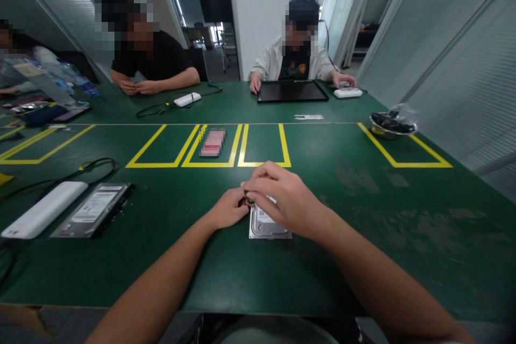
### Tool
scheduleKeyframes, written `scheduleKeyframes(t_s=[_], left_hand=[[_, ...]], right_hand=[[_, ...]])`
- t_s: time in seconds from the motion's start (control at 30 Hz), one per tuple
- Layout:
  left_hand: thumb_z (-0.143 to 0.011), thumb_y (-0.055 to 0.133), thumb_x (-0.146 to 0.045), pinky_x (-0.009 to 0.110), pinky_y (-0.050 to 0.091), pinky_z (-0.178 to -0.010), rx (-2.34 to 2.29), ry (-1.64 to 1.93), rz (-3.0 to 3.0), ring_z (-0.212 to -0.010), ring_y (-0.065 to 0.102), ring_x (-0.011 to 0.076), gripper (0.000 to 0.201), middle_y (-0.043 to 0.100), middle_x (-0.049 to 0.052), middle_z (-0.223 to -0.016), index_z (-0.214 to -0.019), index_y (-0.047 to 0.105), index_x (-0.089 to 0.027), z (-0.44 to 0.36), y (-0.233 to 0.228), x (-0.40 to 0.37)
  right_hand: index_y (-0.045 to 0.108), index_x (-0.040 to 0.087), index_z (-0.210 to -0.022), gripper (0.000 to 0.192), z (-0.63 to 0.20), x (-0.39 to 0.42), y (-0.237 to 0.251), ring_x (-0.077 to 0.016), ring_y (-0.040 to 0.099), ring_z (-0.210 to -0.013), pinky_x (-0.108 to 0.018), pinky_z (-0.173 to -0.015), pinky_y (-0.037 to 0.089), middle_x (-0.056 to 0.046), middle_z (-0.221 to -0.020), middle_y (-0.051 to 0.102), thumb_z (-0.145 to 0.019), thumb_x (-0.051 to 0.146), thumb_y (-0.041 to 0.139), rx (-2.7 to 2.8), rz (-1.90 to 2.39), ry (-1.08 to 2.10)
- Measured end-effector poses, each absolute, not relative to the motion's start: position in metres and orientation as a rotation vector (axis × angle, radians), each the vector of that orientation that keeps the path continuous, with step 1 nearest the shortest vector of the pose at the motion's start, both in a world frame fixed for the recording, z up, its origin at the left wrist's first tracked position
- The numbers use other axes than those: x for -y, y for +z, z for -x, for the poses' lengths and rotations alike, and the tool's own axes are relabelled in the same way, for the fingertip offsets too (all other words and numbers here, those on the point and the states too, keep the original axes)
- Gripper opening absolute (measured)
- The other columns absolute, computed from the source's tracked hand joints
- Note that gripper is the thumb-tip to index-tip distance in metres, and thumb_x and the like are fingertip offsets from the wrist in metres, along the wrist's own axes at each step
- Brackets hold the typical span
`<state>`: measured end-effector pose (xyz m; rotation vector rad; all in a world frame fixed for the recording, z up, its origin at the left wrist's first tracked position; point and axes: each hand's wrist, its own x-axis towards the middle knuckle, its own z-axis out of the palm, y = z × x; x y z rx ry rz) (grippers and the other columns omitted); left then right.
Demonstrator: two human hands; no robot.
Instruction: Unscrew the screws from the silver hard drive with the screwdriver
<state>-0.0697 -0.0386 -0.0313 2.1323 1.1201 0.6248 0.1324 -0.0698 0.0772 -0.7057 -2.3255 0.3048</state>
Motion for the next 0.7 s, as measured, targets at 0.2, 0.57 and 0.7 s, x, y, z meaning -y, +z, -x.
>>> scheduleKeyframes(t_s=[0.2,0.57,0.7], left_hand=[[-0.082,0.053,-0.016,0.037,0.047,-0.094,-1.147,0.607,-2.145,-0.108,0.059,0.0273,0.030,0.069,0.007,-0.100,-0.109,0.065,-0.012,0.0690,-0.0294,0.0411],[-0.083,0.051,-0.016,0.034,0.048,-0.091,-1.131,0.590,-2.181,-0.092,0.063,0.0228,0.025,0.069,0.005,-0.089,-0.101,0.067,-0.013,0.0690,-0.0311,0.0394],[-0.084,0.051,-0.017,0.037,0.047,-0.094,-1.131,0.599,-2.197,-0.092,0.063,0.0235,0.029,0.068,0.005,-0.088,-0.109,0.065,-0.012,0.0699,-0.0336,0.0389]], right_hand=[[0.069,0.014,-0.106,0.022,-0.1327,0.0705,0.0777,-0.0181,0.057,-0.091,-0.033,-0.081,0.050,-0.010,-0.103,0.060,-0.094,0.018,0.051,2.338,0.685,0.322],[0.070,0.014,-0.102,0.018,-0.1313,0.0689,0.0750,-0.0173,0.058,-0.087,-0.031,-0.078,0.049,-0.008,-0.097,0.061,-0.094,0.020,0.055,2.301,0.638,0.306],[0.070,0.013,-0.101,0.018,-0.1313,0.0686,0.0741,-0.0168,0.057,-0.086,-0.031,-0.078,0.049,-0.008,-0.095,0.061,-0.095,0.020,0.054,2.296,0.636,0.308]])
